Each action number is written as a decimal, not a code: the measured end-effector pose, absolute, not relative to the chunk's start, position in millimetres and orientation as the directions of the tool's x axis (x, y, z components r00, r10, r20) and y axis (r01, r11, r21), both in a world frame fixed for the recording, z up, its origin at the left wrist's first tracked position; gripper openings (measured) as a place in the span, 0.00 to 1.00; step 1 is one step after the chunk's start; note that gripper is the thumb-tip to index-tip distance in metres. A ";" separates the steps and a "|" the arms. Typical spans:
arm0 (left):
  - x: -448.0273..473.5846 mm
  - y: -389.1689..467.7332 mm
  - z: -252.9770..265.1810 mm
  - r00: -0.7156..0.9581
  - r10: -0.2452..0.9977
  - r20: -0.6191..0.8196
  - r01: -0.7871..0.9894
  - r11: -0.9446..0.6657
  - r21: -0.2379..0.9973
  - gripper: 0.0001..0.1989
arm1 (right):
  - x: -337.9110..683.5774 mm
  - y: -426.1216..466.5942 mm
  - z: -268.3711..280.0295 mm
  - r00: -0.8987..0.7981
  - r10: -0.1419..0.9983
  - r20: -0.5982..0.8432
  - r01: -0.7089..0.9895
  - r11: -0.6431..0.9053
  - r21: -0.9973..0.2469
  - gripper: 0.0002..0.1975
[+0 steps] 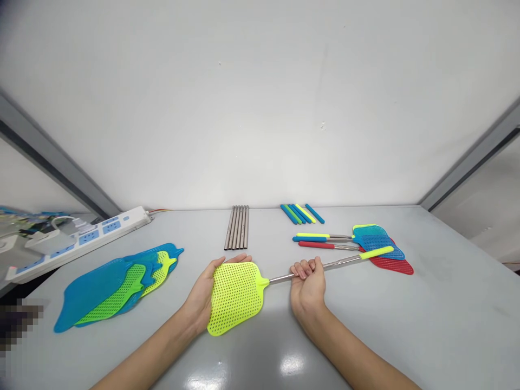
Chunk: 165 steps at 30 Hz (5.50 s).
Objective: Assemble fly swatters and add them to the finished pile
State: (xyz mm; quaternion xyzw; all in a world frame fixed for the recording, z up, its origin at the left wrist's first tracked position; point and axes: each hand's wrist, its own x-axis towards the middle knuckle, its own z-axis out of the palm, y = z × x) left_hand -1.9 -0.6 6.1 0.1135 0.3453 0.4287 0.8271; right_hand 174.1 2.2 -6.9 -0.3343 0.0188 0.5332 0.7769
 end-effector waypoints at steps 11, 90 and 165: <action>0.1 -2.3 4.9 0.380 0.796 -0.471 -0.635 0.595 0.493 0.21 | 171.6 0.4 -8.6 0.425 0.816 -0.391 -0.839 0.193 -0.508 0.13; 0.5 -6.3 5.0 0.314 0.858 -0.407 -0.539 0.514 0.667 0.19 | 208.9 19.8 22.4 0.225 0.919 -0.323 -0.862 0.033 -0.506 0.11; -2.6 -9.1 15.1 0.217 0.845 -0.488 -0.460 0.530 0.713 0.19 | 262.5 41.4 0.4 0.473 0.835 -0.281 -0.850 0.348 -0.396 0.15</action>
